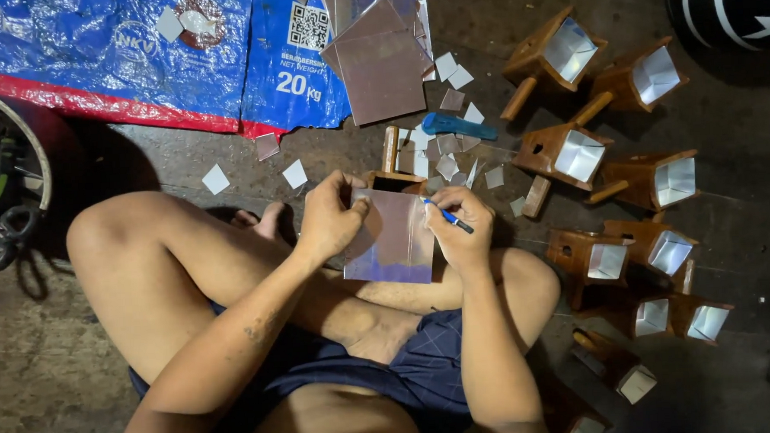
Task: Marking reflective sheets with a pen and cutting them with scissors to fit into small wooden lamp frames.
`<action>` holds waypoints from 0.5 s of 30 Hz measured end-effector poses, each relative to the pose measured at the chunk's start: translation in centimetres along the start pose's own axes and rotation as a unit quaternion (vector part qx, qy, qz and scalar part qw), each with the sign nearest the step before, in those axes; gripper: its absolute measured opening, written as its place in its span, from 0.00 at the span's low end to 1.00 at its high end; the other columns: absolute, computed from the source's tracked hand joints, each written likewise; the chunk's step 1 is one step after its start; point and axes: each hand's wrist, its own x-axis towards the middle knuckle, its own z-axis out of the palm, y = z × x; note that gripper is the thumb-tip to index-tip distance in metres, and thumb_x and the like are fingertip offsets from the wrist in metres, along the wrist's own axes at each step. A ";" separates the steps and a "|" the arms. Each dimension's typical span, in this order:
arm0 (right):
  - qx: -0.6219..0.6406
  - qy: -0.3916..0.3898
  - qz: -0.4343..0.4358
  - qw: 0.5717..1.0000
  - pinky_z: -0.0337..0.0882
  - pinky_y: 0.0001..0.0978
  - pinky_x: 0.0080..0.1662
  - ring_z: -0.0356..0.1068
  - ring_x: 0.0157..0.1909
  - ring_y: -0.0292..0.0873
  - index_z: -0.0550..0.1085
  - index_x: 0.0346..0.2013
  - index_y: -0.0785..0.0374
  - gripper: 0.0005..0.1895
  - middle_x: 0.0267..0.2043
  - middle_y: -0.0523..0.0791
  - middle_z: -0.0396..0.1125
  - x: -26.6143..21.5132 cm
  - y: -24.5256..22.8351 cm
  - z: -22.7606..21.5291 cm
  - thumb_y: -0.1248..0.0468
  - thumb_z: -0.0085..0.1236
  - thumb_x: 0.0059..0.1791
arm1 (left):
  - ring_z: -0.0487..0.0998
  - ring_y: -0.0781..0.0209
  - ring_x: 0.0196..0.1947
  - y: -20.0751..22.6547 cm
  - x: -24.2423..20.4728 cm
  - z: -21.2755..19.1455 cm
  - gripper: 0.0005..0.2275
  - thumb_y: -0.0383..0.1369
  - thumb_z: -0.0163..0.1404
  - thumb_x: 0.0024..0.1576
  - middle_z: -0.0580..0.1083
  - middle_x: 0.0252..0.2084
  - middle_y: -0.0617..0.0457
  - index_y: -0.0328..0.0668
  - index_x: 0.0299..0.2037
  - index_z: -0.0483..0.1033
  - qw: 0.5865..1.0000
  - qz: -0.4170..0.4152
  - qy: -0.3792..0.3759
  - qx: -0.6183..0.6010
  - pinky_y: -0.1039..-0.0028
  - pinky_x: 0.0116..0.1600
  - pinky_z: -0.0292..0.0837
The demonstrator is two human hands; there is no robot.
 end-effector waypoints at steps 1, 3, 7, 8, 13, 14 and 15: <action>0.017 0.001 0.008 1.000 0.75 0.34 0.34 0.74 0.32 0.43 0.71 0.25 0.69 0.10 0.30 0.53 0.73 0.0 0.1 0.0 0.76 0.67 0.42 | 0.80 0.45 0.28 -0.1 0.0 0.0 0.10 0.30 0.59 0.49 0.77 0.27 0.41 0.41 0.41 0.81 1.000 0.002 0.001 -0.001 0.61 0.34 0.73; 0.020 -0.003 0.010 1.000 0.75 0.34 0.32 0.74 0.30 0.43 0.71 0.25 0.70 0.10 0.30 0.53 0.73 0.1 -0.1 0.0 0.76 0.66 0.43 | 0.80 0.44 0.28 0.1 0.0 0.0 0.10 0.30 0.59 0.49 0.77 0.27 0.41 0.41 0.41 0.81 1.000 0.002 0.002 -0.003 0.60 0.34 0.73; -0.001 -0.022 -0.001 1.000 0.74 0.34 0.32 0.74 0.29 0.44 0.70 0.23 0.69 0.11 0.30 0.53 0.73 0.2 0.2 -0.2 0.75 0.67 0.43 | 0.80 0.46 0.27 -0.6 0.3 0.3 0.10 0.30 0.59 0.49 0.76 0.27 0.42 0.40 0.41 0.81 1.000 0.002 0.001 -0.008 0.63 0.33 0.73; -0.002 -0.022 -0.002 1.000 0.74 0.34 0.32 0.74 0.29 0.44 0.70 0.23 0.69 0.11 0.30 0.53 0.73 0.1 0.0 -0.1 0.75 0.67 0.43 | 0.80 0.46 0.27 -0.5 0.2 0.2 0.10 0.30 0.59 0.49 0.76 0.27 0.42 0.40 0.41 0.81 1.000 0.004 0.002 -0.009 0.63 0.33 0.73; 0.014 -0.031 0.003 0.999 0.74 0.36 0.30 0.75 0.30 0.45 0.71 0.25 0.71 0.10 0.31 0.55 0.72 0.3 0.4 0.0 0.75 0.67 0.44 | 0.80 0.45 0.28 0.1 -0.1 -0.1 0.09 0.28 0.59 0.50 0.77 0.28 0.41 0.40 0.41 0.81 1.000 0.008 0.003 -0.011 0.62 0.33 0.73; 0.015 -0.030 0.002 0.999 0.74 0.36 0.30 0.75 0.30 0.45 0.71 0.25 0.71 0.10 0.31 0.55 0.72 0.2 0.4 0.0 0.75 0.67 0.44 | 0.80 0.45 0.28 0.1 -0.2 -0.1 0.09 0.28 0.59 0.50 0.77 0.28 0.41 0.40 0.41 0.81 1.000 0.009 0.003 -0.010 0.62 0.33 0.73; 0.015 -0.022 -0.001 1.000 0.74 0.35 0.32 0.74 0.30 0.44 0.71 0.25 0.69 0.10 0.30 0.54 0.72 0.1 0.3 0.0 0.75 0.67 0.44 | 0.80 0.45 0.28 0.1 -0.2 -0.1 0.09 0.28 0.59 0.50 0.77 0.28 0.40 0.40 0.41 0.81 1.000 0.008 0.001 -0.011 0.62 0.33 0.74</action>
